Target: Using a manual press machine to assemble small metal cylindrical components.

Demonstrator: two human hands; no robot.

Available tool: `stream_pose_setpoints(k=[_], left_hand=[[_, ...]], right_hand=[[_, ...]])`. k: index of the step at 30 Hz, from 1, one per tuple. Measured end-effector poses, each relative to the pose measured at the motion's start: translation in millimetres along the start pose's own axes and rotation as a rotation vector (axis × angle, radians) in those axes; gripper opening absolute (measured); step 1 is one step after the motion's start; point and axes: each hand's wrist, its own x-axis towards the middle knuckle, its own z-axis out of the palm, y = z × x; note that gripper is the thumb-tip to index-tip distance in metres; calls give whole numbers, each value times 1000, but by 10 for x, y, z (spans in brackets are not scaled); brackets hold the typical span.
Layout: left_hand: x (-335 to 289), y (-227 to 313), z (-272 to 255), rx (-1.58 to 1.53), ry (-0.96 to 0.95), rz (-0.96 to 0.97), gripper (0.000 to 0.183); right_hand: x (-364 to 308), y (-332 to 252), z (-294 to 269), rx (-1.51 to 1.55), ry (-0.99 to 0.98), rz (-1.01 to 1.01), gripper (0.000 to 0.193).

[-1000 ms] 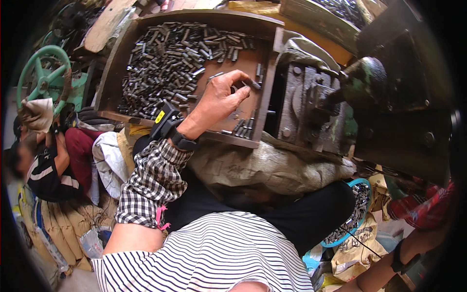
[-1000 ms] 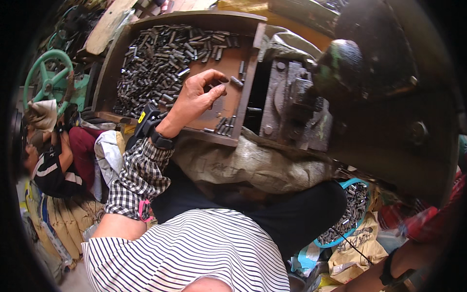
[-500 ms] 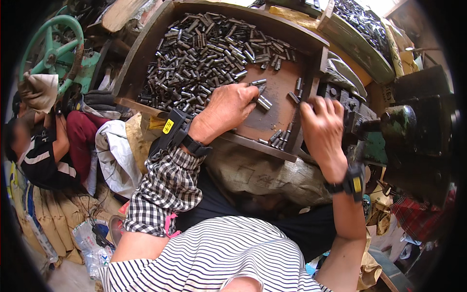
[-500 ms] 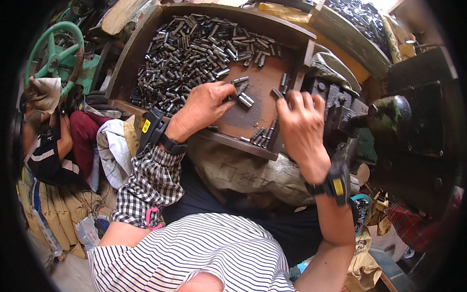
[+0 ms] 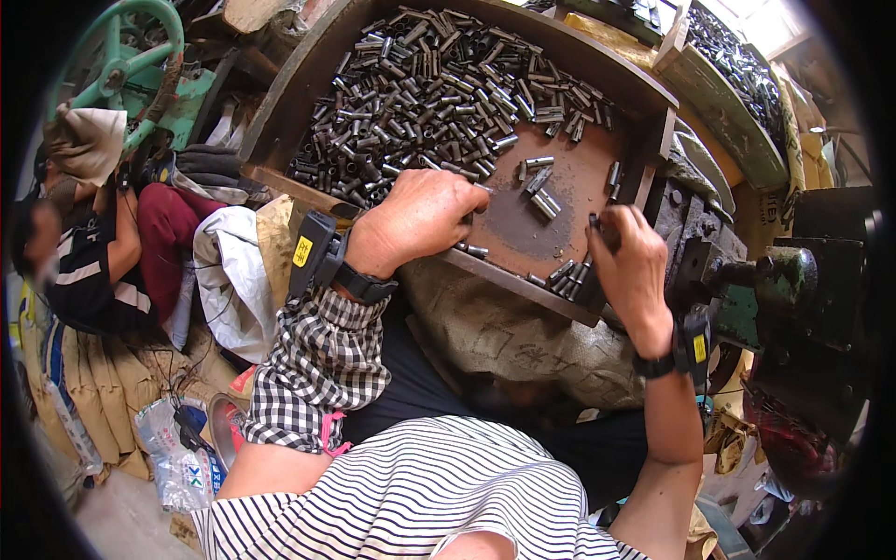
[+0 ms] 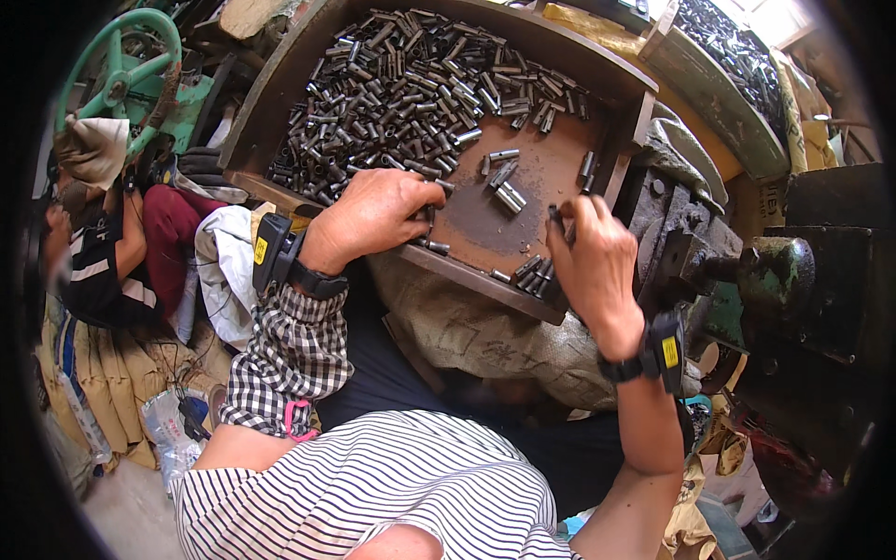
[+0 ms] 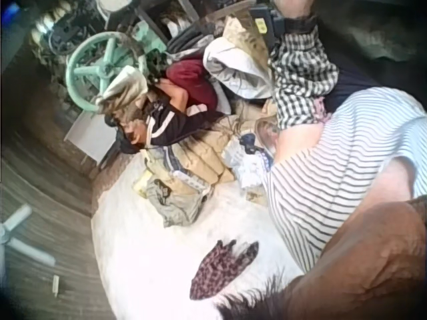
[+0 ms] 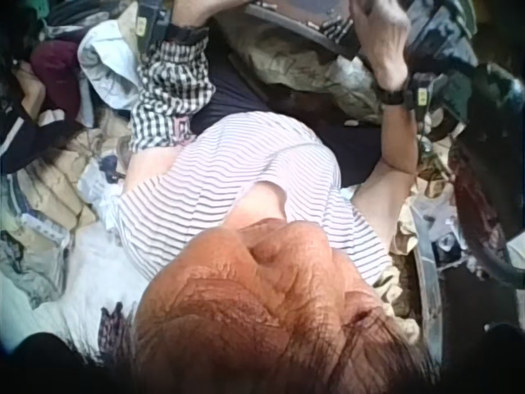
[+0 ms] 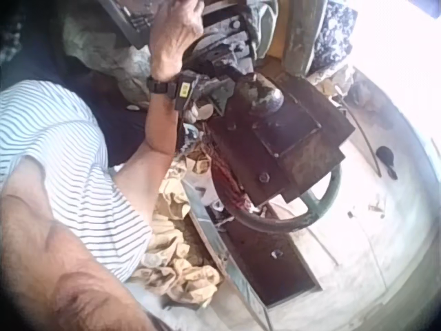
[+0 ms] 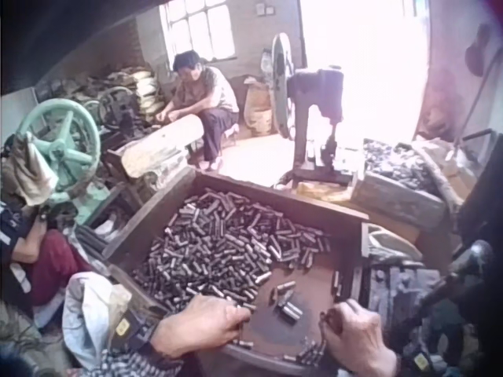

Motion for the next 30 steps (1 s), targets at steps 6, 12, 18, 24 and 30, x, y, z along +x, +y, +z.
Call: stream_pose_setpoints(k=[6, 12, 18, 24, 30], left_hand=[[60, 9, 118, 67, -99, -24, 23], [97, 143, 182, 178, -84, -3, 20], [73, 120, 232, 185, 24, 46, 15], [178, 249, 333, 255, 69, -74, 13], [283, 321, 420, -397, 140, 124, 21]], right_hand=[[-436, -117, -33, 268, 38, 108, 19], [-438, -26, -50, 300, 35, 75, 21], [-482, -5, -32, 349, 35, 107, 24], [-456, 5, -47, 408, 22, 101, 34], [-439, -37, -103, 910, -13, 392, 23]])
